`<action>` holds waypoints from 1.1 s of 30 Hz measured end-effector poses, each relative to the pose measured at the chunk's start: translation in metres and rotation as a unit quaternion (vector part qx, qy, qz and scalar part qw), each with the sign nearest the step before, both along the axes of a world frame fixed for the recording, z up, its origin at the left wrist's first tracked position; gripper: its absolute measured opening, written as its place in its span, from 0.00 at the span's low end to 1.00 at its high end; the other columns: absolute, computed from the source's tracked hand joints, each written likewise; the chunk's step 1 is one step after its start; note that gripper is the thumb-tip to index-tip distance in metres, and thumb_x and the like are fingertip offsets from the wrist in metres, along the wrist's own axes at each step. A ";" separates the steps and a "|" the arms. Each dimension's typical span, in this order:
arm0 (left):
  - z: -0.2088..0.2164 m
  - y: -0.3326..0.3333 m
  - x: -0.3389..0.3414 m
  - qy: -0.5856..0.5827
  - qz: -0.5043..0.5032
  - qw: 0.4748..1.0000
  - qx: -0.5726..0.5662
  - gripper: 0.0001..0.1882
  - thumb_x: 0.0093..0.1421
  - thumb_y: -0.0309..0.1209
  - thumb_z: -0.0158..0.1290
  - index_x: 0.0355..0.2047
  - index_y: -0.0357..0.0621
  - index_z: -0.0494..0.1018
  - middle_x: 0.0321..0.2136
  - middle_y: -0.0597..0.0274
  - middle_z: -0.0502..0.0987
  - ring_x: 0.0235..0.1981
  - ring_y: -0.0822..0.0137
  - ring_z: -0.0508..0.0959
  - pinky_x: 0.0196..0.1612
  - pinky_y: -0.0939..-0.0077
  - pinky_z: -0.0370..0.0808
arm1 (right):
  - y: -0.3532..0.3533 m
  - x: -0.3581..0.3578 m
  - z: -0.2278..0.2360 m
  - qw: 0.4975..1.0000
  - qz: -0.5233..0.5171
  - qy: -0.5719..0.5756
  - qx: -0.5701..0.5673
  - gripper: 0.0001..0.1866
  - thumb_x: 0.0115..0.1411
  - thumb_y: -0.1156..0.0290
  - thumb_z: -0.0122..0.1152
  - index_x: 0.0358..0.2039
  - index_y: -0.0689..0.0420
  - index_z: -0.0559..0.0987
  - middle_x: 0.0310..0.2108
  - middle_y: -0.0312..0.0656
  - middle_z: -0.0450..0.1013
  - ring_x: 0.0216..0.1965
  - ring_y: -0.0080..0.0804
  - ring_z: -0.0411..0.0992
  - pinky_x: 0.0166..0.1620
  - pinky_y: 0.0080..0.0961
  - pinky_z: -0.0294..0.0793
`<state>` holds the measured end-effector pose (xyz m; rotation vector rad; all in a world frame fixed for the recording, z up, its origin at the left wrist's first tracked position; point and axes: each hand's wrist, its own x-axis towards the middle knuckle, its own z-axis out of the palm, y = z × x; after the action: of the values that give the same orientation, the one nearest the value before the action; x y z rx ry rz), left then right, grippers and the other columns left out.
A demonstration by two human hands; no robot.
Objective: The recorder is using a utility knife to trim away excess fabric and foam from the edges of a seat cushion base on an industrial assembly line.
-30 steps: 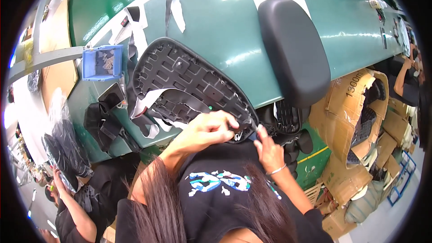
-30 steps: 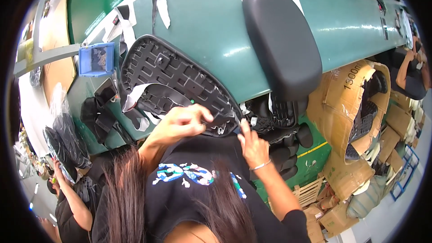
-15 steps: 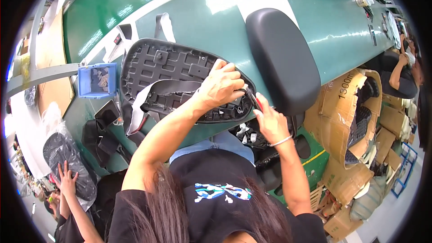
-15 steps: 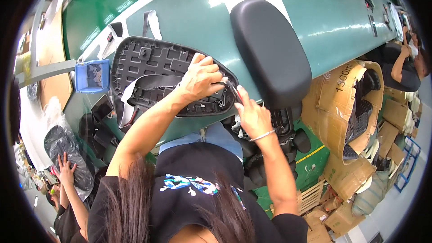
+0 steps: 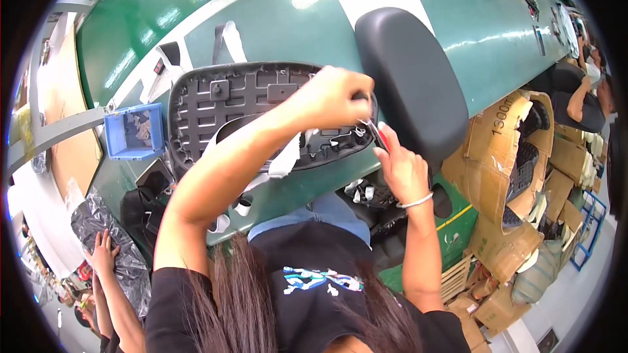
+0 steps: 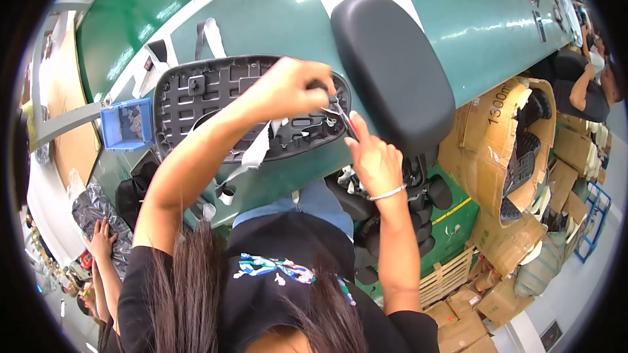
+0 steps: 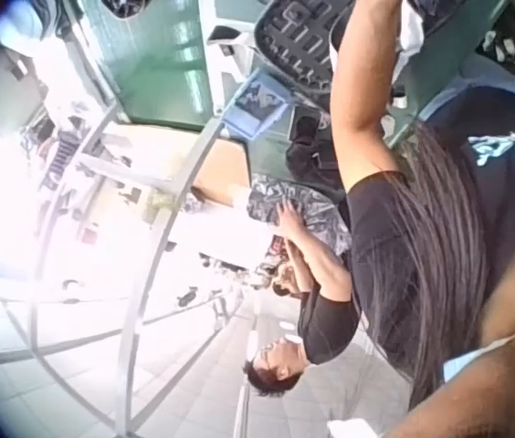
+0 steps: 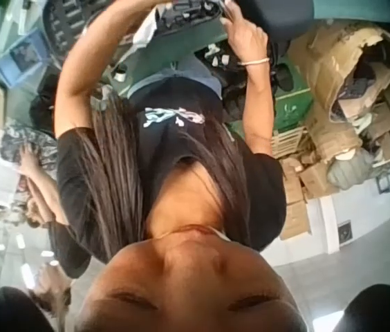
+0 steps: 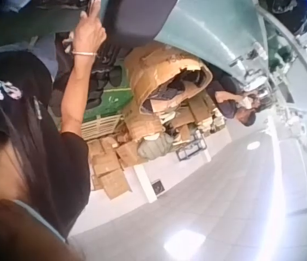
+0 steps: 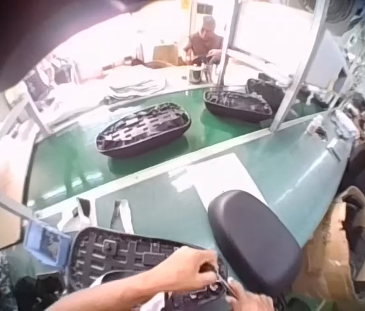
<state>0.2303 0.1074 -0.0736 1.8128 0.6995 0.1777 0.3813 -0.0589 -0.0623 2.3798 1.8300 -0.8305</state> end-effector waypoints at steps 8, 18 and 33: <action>-0.080 0.005 0.013 -0.129 0.059 0.909 0.391 0.09 0.45 0.34 0.61 0.18 0.46 0.73 0.14 0.63 0.71 0.18 0.57 0.68 0.35 0.66 0.69 | 0.012 -0.022 -0.025 0.997 -0.065 0.043 -0.004 0.27 0.63 0.65 0.47 0.60 0.56 0.54 0.22 0.61 0.72 0.26 0.63 0.72 0.32 0.54 0.70; -0.072 0.037 -0.002 -0.268 0.218 0.845 -0.409 0.30 0.68 0.46 0.41 0.11 0.44 0.68 0.10 0.69 0.65 0.14 0.75 0.63 0.21 0.79 0.59 | 0.005 -0.104 -0.015 0.833 -0.421 0.359 -0.010 0.23 0.66 0.69 0.45 0.58 0.58 0.51 0.21 0.43 0.68 0.12 0.31 0.69 0.17 0.27 0.71; -0.050 0.056 -0.051 -0.320 -0.227 0.874 -0.287 0.15 0.57 0.30 0.48 0.44 0.42 0.72 0.38 0.55 0.78 0.44 0.53 0.76 0.40 0.63 0.76 | -0.002 -0.113 -0.014 0.761 -0.488 0.403 0.143 0.19 0.61 0.74 0.56 0.49 0.61 0.61 0.30 0.38 0.67 0.21 0.22 0.69 0.21 0.22 0.73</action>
<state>0.1798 0.1638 -0.1235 1.1797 -0.1560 0.2121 0.2687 -0.0609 -0.0763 3.5428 0.5470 -2.0117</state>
